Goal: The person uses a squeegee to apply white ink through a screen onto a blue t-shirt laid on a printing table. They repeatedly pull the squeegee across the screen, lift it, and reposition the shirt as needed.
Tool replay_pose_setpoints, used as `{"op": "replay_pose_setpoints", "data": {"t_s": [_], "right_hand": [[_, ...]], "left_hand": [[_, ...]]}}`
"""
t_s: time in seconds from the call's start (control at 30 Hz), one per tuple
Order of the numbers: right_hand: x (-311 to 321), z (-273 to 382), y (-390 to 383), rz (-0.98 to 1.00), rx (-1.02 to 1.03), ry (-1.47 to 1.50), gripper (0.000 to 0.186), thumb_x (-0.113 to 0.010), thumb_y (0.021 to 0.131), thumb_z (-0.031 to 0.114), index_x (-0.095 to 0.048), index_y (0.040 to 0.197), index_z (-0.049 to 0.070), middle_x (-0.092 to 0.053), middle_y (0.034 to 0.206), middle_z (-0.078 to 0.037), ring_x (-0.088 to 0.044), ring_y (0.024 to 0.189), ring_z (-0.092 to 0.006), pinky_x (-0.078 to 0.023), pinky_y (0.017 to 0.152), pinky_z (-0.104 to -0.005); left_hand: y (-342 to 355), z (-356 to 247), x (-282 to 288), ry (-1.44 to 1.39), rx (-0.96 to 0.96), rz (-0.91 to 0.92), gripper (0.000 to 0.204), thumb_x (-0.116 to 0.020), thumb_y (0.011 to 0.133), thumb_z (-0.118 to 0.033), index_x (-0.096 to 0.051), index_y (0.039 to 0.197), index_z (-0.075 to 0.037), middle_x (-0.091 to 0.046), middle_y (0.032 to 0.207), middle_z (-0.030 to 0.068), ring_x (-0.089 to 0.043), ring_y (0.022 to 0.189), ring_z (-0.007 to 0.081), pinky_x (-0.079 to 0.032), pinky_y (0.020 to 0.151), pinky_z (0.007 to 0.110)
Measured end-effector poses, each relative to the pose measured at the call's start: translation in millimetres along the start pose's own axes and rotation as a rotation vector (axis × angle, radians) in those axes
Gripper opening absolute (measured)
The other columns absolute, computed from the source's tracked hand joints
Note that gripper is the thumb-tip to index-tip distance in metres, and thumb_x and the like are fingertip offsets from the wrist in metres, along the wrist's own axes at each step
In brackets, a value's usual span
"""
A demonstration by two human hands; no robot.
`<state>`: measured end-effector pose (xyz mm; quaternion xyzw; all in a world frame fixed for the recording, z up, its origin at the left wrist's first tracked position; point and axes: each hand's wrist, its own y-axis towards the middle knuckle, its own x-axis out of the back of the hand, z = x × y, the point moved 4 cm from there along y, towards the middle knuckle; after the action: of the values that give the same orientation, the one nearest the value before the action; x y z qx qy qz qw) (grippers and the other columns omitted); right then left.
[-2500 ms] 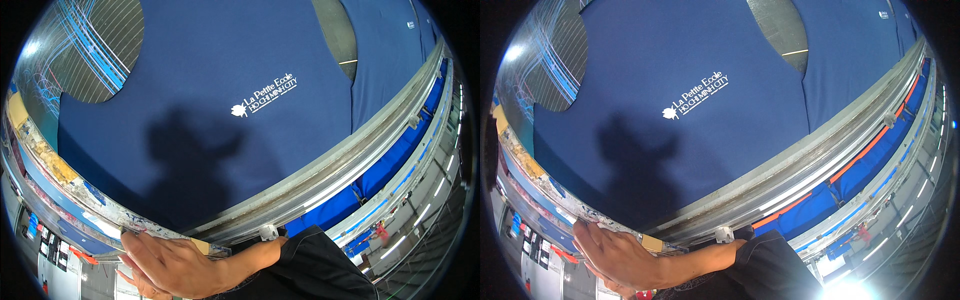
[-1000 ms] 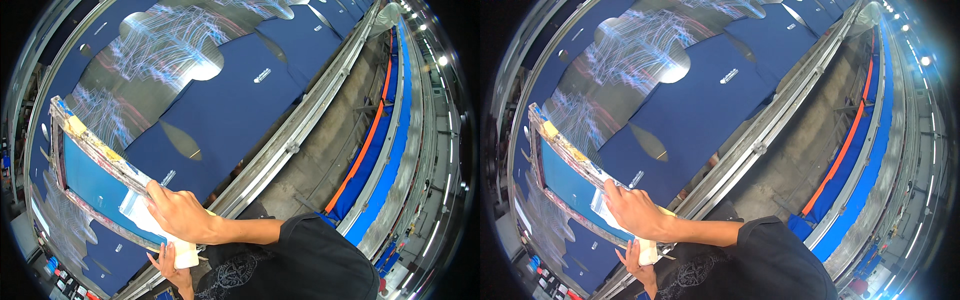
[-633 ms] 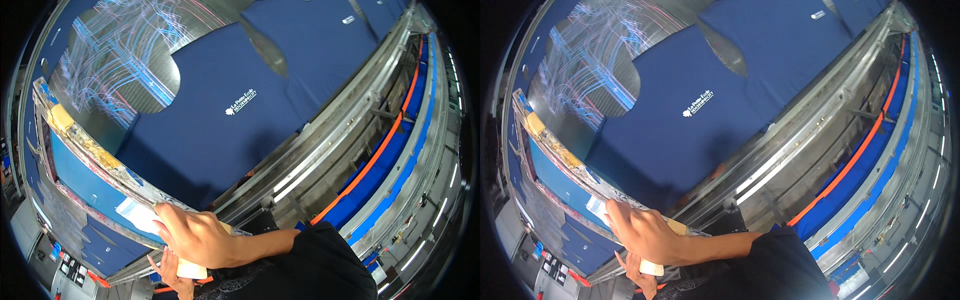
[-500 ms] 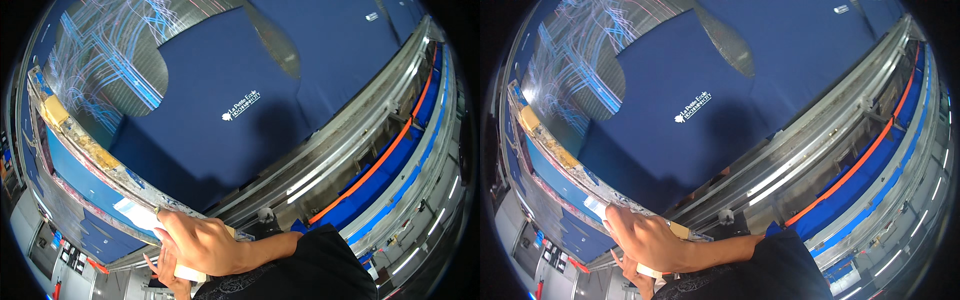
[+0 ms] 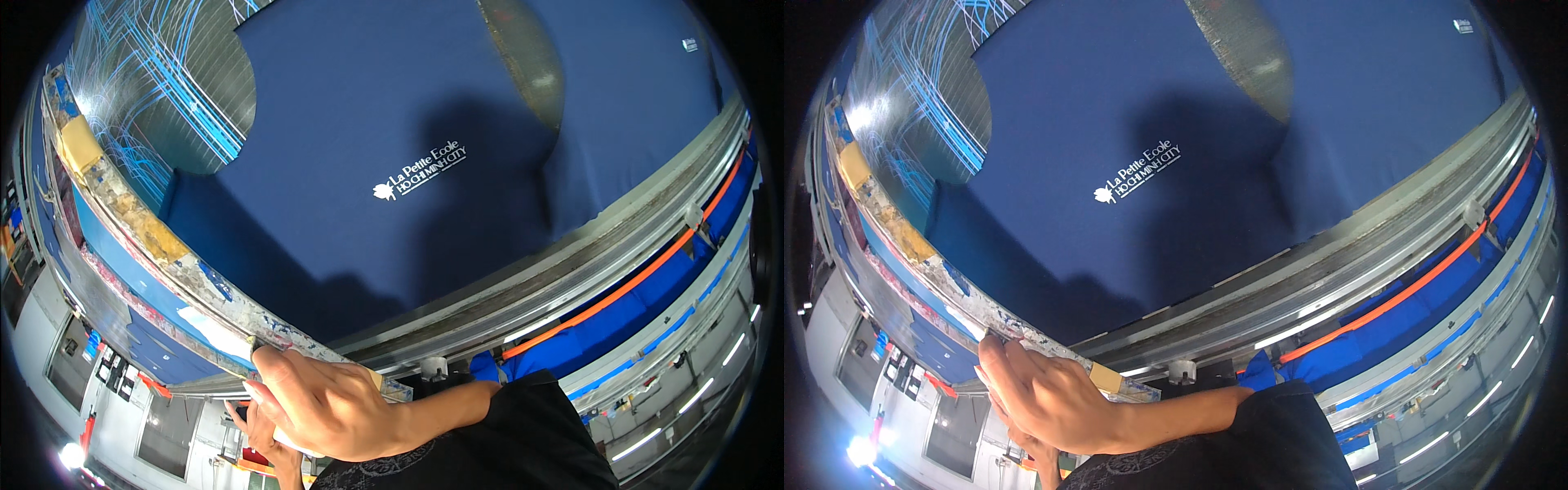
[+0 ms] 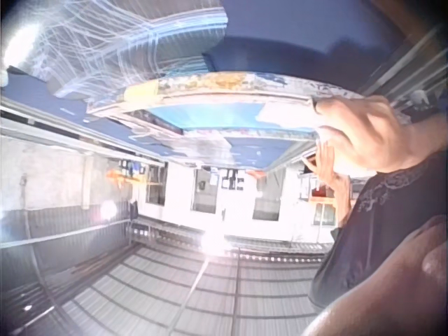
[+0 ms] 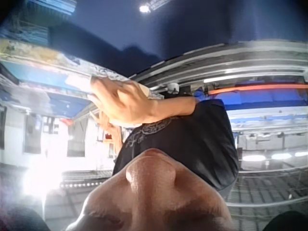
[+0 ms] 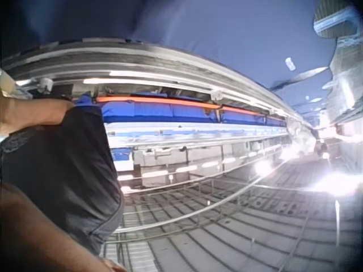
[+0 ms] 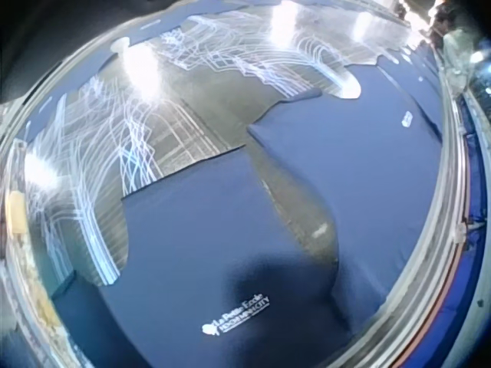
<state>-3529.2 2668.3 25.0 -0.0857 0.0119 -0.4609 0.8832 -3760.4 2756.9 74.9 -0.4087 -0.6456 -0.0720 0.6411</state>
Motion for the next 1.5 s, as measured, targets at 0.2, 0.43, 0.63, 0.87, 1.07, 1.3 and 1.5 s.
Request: {"op": "replay_pose_setpoints", "data": {"t_s": [0.2, 0.43, 0.63, 0.87, 1.07, 1.3, 1.5], "right_hand": [[1.8, -1.4, 2.7, -0.012, 0.004, 0.043, 0.032, -0.069, 0.092, 0.005, -0.053, 0.117, -0.008, -0.057, 0.077, -0.012, -0.063, 0.060, -0.0215, -0.053, 0.049, -0.0338], [-6.1, 8.3, 0.1, 0.032, -0.069, 0.029, 0.030, -0.070, 0.092, 0.003, -0.053, 0.116, -0.001, -0.068, 0.082, -0.022, -0.072, 0.065, -0.0380, -0.056, 0.053, -0.0437], [30.6, 28.3, 36.1, -0.112, 0.068, -0.323, 0.015, -0.062, 0.099, 0.013, -0.049, 0.103, 0.004, -0.062, 0.060, -0.022, -0.067, 0.060, -0.0424, -0.052, 0.051, -0.0511], [183.5, 73.7, 99.9, -0.306, 0.134, -0.582, 0.028, -0.060, 0.103, 0.024, -0.061, 0.087, 0.000, -0.058, 0.061, -0.025, -0.061, 0.050, -0.0391, -0.044, 0.048, -0.0437], [266.5, 21.4, 161.6, -0.356, 0.292, -0.555, 0.026, -0.063, 0.098, 0.023, -0.063, 0.083, 0.001, -0.061, 0.068, -0.024, -0.063, 0.057, -0.0397, -0.044, 0.054, -0.0458], [289.7, -49.5, 152.5, -0.341, 0.154, -0.338, 0.028, -0.063, 0.100, 0.023, -0.062, 0.083, 0.001, -0.056, 0.066, -0.020, -0.050, 0.048, -0.0251, -0.037, 0.050, -0.0415], [283.0, -61.8, 154.6, -0.317, 0.076, -0.260, 0.027, -0.061, 0.101, 0.025, -0.061, 0.086, 0.003, -0.055, 0.065, -0.023, -0.060, 0.060, -0.0436, -0.041, 0.054, -0.0481]], "left_hand": [[-1.5, 0.6, -1.1, 0.014, -0.004, 0.012, 0.035, -0.071, 0.091, -0.034, -0.076, 0.114, -0.006, -0.077, 0.110, 0.0097, -0.067, 0.123, 0.0317, -0.007, 0.126, 0.065], [-14.0, 21.2, 1.3, 0.056, -0.136, 0.007, 0.041, -0.063, 0.097, -0.035, -0.073, 0.126, -0.008, -0.076, 0.122, 0.0089, -0.062, 0.131, 0.0336, -0.007, 0.126, 0.065], [0.5, -17.5, 1.6, -0.151, -0.285, -0.073, 0.038, -0.067, 0.085, -0.014, -0.075, 0.121, -0.006, -0.077, 0.118, 0.0112, -0.067, 0.125, 0.0302, -0.013, 0.126, 0.059], [35.4, -166.3, -7.8, -0.414, -0.687, -0.124, 0.057, -0.071, 0.070, 0.001, -0.067, 0.127, -0.001, -0.071, 0.127, 0.0189, -0.067, 0.120, 0.0310, -0.027, 0.121, 0.056], [72.1, -262.6, -39.0, -0.419, -0.636, -0.136, 0.050, -0.068, 0.072, 0.001, -0.068, 0.122, -0.003, -0.075, 0.114, 0.0173, -0.071, 0.105, 0.0327, -0.030, 0.120, 0.051], [75.9, -276.8, -66.6, -0.333, -0.530, -0.096, 0.047, -0.067, 0.073, 0.002, -0.070, 0.120, -0.004, -0.074, 0.115, 0.0177, -0.069, 0.109, 0.0339, -0.023, 0.123, 0.055], [68.1, -278.3, -73.3, -0.308, -0.402, -0.134, 0.048, -0.063, 0.069, 0.005, -0.074, 0.115, -0.003, -0.075, 0.116, 0.0173, -0.067, 0.117, 0.0333, -0.011, 0.127, 0.058]]}}
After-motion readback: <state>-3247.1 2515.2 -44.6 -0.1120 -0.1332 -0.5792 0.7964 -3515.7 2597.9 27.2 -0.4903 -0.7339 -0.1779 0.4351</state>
